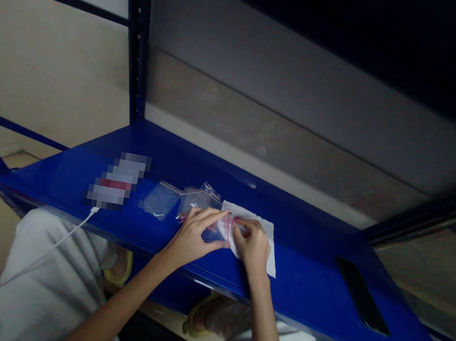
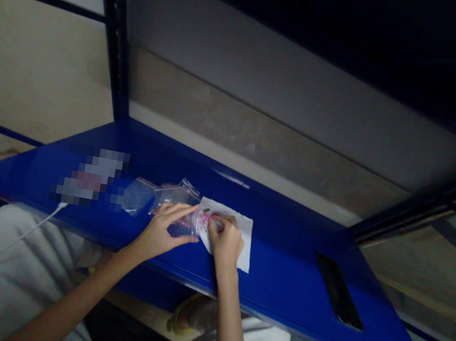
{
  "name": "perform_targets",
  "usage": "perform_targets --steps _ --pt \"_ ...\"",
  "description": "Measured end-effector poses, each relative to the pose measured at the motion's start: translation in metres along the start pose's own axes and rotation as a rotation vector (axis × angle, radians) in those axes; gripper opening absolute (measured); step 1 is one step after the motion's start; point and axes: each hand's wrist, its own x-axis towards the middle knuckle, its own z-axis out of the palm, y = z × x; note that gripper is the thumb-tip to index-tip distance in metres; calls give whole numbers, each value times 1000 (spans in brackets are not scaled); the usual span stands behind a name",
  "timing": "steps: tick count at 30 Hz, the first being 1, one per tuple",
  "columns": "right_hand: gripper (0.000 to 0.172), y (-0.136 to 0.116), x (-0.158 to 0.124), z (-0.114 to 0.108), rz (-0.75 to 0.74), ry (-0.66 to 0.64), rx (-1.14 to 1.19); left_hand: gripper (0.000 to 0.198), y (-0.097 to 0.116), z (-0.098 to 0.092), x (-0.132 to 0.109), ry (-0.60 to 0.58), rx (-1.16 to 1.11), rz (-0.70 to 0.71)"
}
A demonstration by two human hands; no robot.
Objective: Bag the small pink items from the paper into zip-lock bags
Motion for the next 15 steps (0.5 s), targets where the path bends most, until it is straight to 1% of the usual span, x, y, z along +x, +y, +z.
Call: perform_targets --steps 4,6,8,10,12,15 --pt "19 0 5 4 34 36 69 60 1 0 1 6 0 1" --pt "19 -2 6 3 10 65 183 60 1 1 1 20 1 -9" --pt "20 -5 4 -1 -29 70 356 60 0 1 1 30 2 -19" --pt "20 -10 0 -7 -66 42 535 60 -1 1 2 35 7 -23" --pt "18 -16 -5 -14 -95 -13 639 59 -2 1 2 31 11 -19" --pt "16 -22 -12 -20 -116 -87 621 56 -1 0 3 6 19 -4"
